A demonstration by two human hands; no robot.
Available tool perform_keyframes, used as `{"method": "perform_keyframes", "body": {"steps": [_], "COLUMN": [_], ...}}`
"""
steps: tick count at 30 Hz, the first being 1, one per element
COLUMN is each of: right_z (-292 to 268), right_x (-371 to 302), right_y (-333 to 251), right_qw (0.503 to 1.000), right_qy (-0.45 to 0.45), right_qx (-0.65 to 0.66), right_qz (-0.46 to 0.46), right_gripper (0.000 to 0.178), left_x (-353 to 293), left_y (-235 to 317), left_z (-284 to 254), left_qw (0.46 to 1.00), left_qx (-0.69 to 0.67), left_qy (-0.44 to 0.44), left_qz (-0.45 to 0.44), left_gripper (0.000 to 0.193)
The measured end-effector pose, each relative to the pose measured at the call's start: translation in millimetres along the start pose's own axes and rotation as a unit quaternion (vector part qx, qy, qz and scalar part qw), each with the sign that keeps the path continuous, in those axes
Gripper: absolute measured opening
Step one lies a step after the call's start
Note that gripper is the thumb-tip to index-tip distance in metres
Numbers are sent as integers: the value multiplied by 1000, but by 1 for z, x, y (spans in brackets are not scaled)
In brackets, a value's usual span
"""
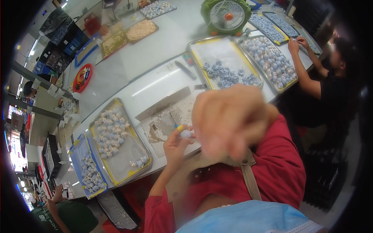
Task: The person assembles small figurines by applying glue from a squeeze bottle onto figurine pieces and pressing the parts together by hand.
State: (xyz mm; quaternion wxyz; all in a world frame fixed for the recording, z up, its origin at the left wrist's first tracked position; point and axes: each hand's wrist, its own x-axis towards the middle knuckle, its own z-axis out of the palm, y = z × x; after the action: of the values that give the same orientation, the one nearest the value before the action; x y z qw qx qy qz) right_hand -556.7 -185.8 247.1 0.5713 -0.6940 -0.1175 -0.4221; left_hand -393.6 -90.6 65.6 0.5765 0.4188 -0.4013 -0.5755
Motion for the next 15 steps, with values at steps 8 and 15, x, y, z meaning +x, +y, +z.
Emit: {"method": "perform_keyframes", "body": {"steps": [8,15], "right_z": [10,15], "right_x": [-114,-123], "right_y": [122,122], "right_qw": [931,905], "right_qy": [147,169], "right_qx": [-73,121], "right_qz": [325,372], "right_gripper": [38,39], "left_x": [7,11], "left_y": [-2,-4], "left_z": [-5,0], "left_qw": [999,1000], "left_qx": [-44,10], "left_qy": [8,27], "left_qz": [10,7], "left_gripper": [38,39]}}
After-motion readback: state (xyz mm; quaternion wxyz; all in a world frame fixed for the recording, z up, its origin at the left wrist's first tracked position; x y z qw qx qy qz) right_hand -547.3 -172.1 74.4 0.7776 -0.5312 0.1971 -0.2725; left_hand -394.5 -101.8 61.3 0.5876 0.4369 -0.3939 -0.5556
